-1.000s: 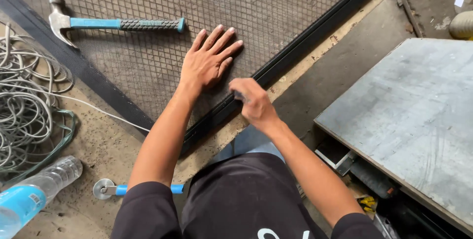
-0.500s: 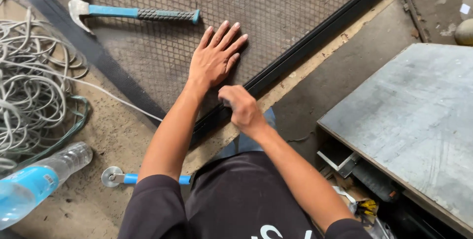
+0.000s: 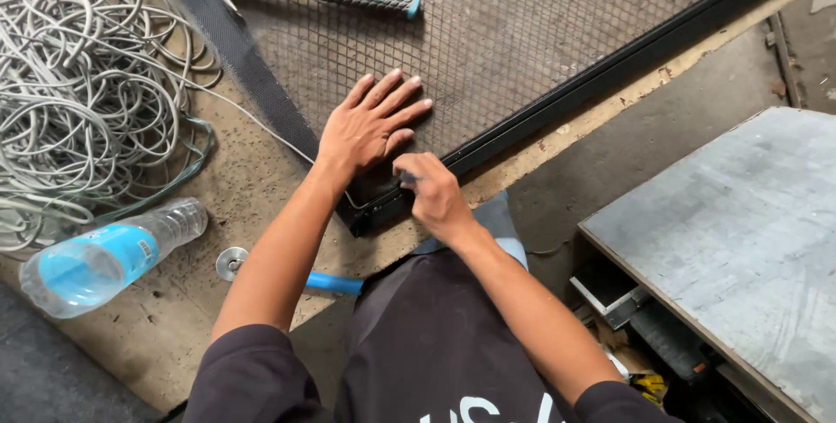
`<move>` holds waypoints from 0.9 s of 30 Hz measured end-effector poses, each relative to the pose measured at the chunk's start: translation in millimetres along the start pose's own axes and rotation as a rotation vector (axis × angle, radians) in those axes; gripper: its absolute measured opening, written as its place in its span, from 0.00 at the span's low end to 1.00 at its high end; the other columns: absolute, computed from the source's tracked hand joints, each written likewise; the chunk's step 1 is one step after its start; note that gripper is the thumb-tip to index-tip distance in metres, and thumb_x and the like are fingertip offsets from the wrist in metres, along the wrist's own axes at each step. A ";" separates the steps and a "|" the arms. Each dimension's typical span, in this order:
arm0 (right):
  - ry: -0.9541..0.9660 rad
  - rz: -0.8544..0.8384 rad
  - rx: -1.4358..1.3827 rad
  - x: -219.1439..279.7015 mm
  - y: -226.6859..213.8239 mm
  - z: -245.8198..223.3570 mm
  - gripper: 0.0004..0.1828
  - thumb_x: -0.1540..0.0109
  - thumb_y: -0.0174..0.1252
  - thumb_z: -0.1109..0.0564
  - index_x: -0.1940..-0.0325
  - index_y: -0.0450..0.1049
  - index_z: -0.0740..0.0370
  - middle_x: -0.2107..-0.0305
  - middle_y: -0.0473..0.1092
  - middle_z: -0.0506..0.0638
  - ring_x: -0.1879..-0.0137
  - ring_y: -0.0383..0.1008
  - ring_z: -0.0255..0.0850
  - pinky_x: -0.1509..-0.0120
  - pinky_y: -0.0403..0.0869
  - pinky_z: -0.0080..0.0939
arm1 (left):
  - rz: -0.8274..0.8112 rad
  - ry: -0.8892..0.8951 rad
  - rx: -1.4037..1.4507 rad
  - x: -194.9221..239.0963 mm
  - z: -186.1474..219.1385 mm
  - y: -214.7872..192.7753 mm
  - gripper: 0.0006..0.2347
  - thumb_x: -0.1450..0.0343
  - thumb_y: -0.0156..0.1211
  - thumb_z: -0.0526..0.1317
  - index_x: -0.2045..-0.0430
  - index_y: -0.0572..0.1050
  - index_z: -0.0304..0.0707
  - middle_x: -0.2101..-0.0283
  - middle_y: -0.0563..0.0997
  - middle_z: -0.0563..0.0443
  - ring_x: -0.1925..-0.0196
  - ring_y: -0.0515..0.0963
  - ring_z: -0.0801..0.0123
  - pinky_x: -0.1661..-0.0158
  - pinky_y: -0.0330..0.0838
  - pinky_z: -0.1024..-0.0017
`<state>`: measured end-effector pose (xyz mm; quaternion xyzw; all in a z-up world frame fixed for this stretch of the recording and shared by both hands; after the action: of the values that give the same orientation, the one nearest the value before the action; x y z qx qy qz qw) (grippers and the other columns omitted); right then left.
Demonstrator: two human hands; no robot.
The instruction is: Installing a mesh screen into a metal frame by pressing a rubber spline into the channel using a spline roller and a screwdriver.
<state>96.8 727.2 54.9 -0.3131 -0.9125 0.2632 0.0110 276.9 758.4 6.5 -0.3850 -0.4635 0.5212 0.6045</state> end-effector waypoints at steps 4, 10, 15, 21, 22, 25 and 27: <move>0.038 0.001 -0.013 -21.4 -50.7 25.3 0.15 0.40 0.58 0.74 0.56 0.76 0.58 0.64 0.77 0.52 0.55 0.80 0.50 0.47 0.79 0.45 | -0.006 -0.052 0.021 3.5 -6.1 -7.1 0.24 0.21 0.19 0.62 0.27 0.47 0.79 0.20 0.48 0.65 0.19 0.43 0.65 0.25 0.35 0.55; -0.043 0.060 0.137 -12.5 -43.0 17.4 0.13 0.40 0.60 0.72 0.56 0.75 0.59 0.63 0.77 0.53 0.52 0.79 0.55 0.40 0.75 0.50 | 0.035 -0.063 0.018 5.1 -8.3 -3.0 0.23 0.20 0.21 0.61 0.27 0.50 0.78 0.20 0.49 0.65 0.19 0.43 0.66 0.25 0.35 0.56; -0.051 -0.035 0.056 4.6 -1.3 -10.4 0.12 0.39 0.59 0.72 0.57 0.74 0.58 0.63 0.76 0.49 0.54 0.78 0.46 0.45 0.78 0.42 | -0.018 -0.078 0.043 5.5 -10.3 3.6 0.24 0.21 0.18 0.63 0.27 0.47 0.80 0.20 0.45 0.69 0.19 0.41 0.68 0.24 0.34 0.55; 0.071 -0.103 0.036 -6.3 -29.1 -13.1 0.19 0.40 0.41 0.81 0.50 0.70 0.75 0.58 0.72 0.68 0.55 0.76 0.53 0.52 0.85 0.40 | 0.044 -0.155 0.011 13.4 -5.3 -1.8 0.27 0.22 0.22 0.64 0.25 0.40 0.71 0.20 0.41 0.64 0.19 0.37 0.66 0.25 0.29 0.52; 0.064 -0.105 0.035 1.4 -12.1 -18.6 0.19 0.40 0.41 0.81 0.50 0.70 0.75 0.58 0.72 0.68 0.55 0.76 0.53 0.52 0.85 0.40 | 0.048 -0.159 0.007 13.9 -6.5 -3.1 0.27 0.22 0.22 0.64 0.25 0.40 0.71 0.20 0.41 0.64 0.19 0.37 0.66 0.25 0.29 0.52; 0.218 -0.169 -0.230 25.6 28.3 -27.4 0.33 0.50 0.33 0.72 0.46 0.72 0.66 0.52 0.72 0.61 0.47 0.77 0.49 0.47 0.84 0.41 | 0.064 -0.175 -0.023 20.9 -5.2 -3.5 0.28 0.22 0.28 0.63 0.24 0.44 0.67 0.20 0.43 0.63 0.19 0.40 0.64 0.25 0.32 0.50; 0.100 -0.220 -0.182 28.5 46.0 -28.7 0.36 0.56 0.38 0.74 0.46 0.71 0.65 0.53 0.72 0.58 0.46 0.73 0.48 0.47 0.82 0.38 | 0.098 -0.151 -0.091 29.2 -11.1 -5.1 0.28 0.21 0.27 0.63 0.23 0.46 0.63 0.20 0.45 0.61 0.19 0.43 0.62 0.26 0.40 0.52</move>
<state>105.2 787.8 53.1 -0.2237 -0.9597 0.1606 0.0567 289.7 786.6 13.0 -0.3939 -0.5115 0.5561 0.5234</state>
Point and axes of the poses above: each hand's wrist, its own x-axis away from the middle knuckle, its own y-axis out of the palm, z = x × y, the point moved 2 cm from there along -x, towards the middle knuckle
